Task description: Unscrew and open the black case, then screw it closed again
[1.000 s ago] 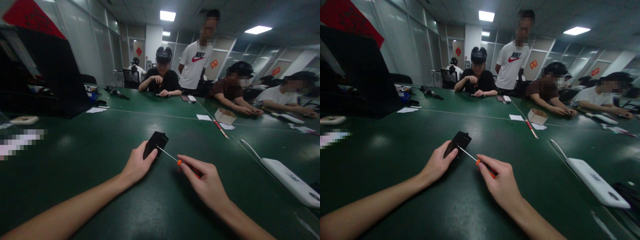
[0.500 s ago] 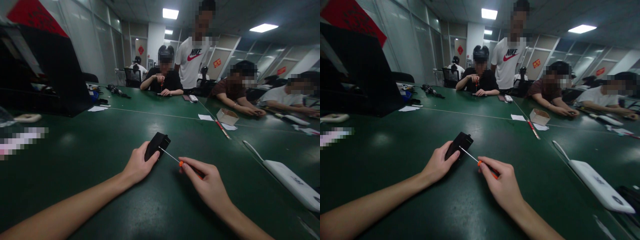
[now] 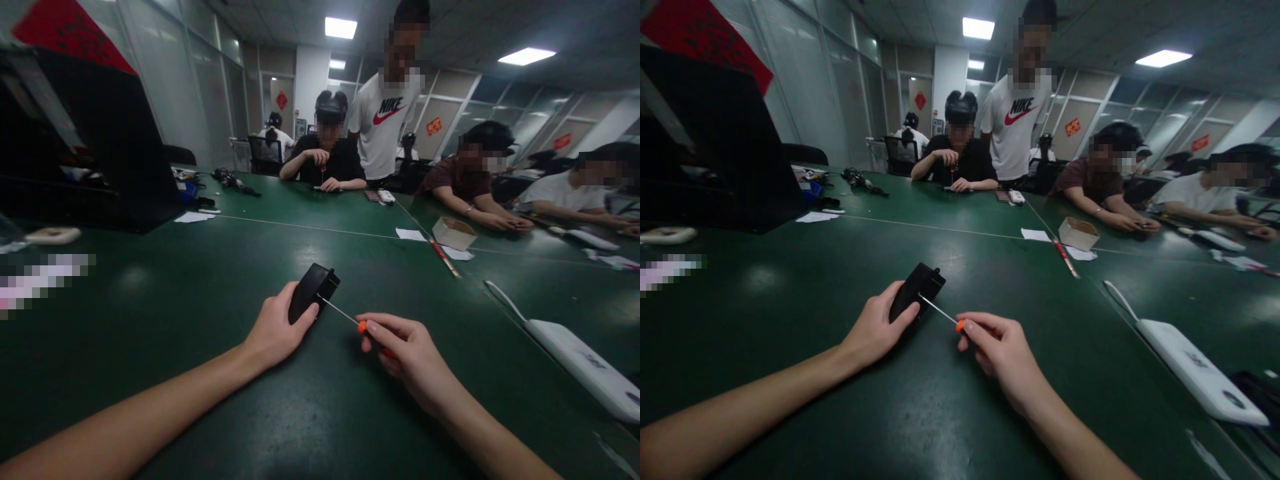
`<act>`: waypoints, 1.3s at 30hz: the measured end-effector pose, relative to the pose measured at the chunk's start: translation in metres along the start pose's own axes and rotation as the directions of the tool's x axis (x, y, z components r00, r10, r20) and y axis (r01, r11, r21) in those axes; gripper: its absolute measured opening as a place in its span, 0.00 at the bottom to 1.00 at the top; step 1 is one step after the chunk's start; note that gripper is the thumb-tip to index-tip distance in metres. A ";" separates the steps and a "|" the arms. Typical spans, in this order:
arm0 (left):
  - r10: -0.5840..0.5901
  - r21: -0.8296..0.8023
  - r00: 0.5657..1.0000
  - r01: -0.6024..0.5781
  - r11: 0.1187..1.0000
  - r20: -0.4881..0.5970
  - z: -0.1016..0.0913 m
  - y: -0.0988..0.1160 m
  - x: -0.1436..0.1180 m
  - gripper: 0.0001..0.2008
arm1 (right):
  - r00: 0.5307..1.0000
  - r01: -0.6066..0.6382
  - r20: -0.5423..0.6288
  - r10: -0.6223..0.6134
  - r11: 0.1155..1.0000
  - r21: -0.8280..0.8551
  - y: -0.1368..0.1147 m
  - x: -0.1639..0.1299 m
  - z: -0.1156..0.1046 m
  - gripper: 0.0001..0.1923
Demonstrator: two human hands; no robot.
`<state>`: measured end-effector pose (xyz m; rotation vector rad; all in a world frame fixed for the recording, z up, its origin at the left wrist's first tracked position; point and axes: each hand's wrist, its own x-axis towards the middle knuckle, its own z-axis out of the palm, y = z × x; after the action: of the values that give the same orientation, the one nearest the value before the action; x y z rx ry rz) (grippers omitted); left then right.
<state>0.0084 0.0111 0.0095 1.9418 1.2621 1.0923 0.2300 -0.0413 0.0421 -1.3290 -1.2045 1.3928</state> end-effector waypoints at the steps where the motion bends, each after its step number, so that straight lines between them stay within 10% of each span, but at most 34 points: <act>1: 0.004 0.005 1.000 -0.004 1.000 0.000 0.000 0.000 0.000 0.17 | 1.000 -0.026 0.014 0.026 0.999 0.040 0.000 0.000 0.000 0.19; 12: 0.014 -0.011 1.000 -0.014 1.000 0.023 0.000 0.001 0.001 0.17 | 0.971 -0.228 0.130 0.200 0.936 0.268 -0.003 0.003 -0.004 0.16; 18: 0.020 0.021 1.000 -0.020 1.000 -0.006 0.003 -0.003 0.001 0.18 | 0.999 0.030 -0.037 -0.034 0.995 -0.096 -0.003 -0.001 -0.003 0.17; 22: 0.031 0.028 1.000 -0.030 0.999 -0.007 0.006 -0.006 0.000 0.17 | 0.927 0.285 -0.094 -0.363 0.845 -0.452 -0.003 -0.006 -0.001 0.12; 30: 0.059 0.061 0.998 -0.059 0.996 -0.013 0.007 -0.007 -0.001 0.17 | 1.000 0.005 -0.001 -0.005 0.981 -0.194 0.001 0.001 0.000 0.25; 39: 0.031 0.042 0.999 -0.031 0.999 0.024 0.006 -0.006 -0.001 0.17 | 0.931 0.233 -0.128 -0.341 0.827 -0.512 -0.006 -0.007 0.000 0.15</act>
<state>0.0103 0.0125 0.0017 2.0058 1.2561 1.0637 0.2300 -0.0466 0.0495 -1.5100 -1.5970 0.7228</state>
